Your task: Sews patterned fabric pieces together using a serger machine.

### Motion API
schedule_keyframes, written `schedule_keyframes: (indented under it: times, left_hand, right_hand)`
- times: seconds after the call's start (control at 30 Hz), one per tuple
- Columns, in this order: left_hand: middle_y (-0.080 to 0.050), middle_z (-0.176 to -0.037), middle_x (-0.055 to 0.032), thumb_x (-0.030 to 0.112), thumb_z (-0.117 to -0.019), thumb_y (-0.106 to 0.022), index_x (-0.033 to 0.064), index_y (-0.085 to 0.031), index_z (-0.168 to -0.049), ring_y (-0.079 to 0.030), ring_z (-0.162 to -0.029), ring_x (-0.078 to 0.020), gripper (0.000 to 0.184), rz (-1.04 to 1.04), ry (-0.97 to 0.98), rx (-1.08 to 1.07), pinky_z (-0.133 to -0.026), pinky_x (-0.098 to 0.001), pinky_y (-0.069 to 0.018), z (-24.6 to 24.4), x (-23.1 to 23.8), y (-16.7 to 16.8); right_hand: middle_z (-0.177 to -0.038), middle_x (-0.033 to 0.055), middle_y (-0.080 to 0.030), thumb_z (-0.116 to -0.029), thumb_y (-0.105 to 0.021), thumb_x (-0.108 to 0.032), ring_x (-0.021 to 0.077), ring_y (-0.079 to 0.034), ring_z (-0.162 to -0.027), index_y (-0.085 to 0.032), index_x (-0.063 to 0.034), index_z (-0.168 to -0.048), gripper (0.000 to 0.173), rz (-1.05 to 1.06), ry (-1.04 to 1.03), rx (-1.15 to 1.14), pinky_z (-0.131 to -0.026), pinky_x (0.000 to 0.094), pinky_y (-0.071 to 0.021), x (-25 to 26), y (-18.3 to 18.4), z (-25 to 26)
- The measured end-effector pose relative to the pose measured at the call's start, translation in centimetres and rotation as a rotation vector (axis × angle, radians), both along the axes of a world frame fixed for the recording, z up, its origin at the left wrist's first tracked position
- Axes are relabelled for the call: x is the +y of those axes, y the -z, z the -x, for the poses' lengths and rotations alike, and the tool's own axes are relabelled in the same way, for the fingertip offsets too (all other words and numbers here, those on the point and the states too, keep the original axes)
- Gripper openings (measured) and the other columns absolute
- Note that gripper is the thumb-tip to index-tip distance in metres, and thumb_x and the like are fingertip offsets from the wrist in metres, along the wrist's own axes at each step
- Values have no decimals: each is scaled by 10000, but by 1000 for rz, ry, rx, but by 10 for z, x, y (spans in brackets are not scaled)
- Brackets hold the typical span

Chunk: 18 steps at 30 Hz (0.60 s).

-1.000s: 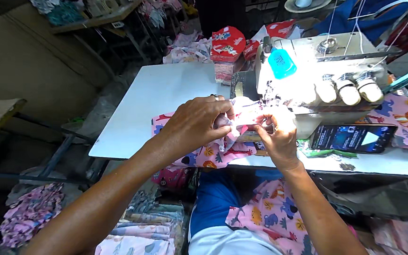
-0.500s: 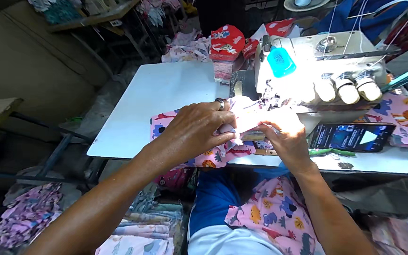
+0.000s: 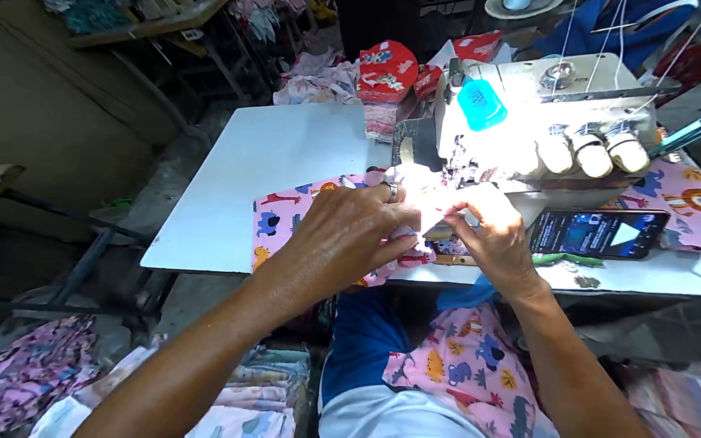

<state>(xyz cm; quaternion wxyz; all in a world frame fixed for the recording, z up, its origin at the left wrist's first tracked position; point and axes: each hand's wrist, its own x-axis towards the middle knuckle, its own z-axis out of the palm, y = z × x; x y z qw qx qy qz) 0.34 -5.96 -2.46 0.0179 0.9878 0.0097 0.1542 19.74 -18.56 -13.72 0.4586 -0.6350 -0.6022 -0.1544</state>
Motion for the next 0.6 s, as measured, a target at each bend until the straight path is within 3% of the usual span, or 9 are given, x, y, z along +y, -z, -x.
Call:
schedule_keyframes:
  times: [0.1,0.23,0.37,0.6]
  left_hand:
    - [-634,-786,1,305,-929,-657,173,-775,-921,-591,-616,-142,177,56,-12,-58,-513,-323,-433,-6,-28,15]
    - [-556,-623,-1,274,-959,-621,144,-759,-871,-504,-510,-154,209,84,-46,-142,-461,-302,-341,-11,-60,53]
    - [-625,-688,-26,270,-955,-609,153,-762,-880,-542,-533,-155,206,59,-133,-188,-460,-291,-345,-13,-73,62]
    - [-592,-672,-30,245,-953,-613,140,-759,-882,-524,-515,-161,194,10,-197,-217,-446,-286,-340,-20,-91,64]
  right_hand:
    - [-1002,146,-733,-977,-650,-86,299,-680,-967,-779,-34,-1037,151,21,47,-109,-871,425,-518,-12,3,0]
    - [-1148,67,-751,-989,-628,-50,263,-671,-1066,-793,-86,-1051,180,36,77,-219,-890,400,-497,-28,12,-1]
    - [-1166,65,-748,-990,-616,-28,245,-670,-1047,-794,-84,-1078,206,43,79,-256,-893,387,-484,-32,13,0]
    - [-1179,102,-741,-999,-580,-14,258,-677,-1023,-781,-49,-1089,223,73,51,-255,-900,415,-475,-40,10,-2]
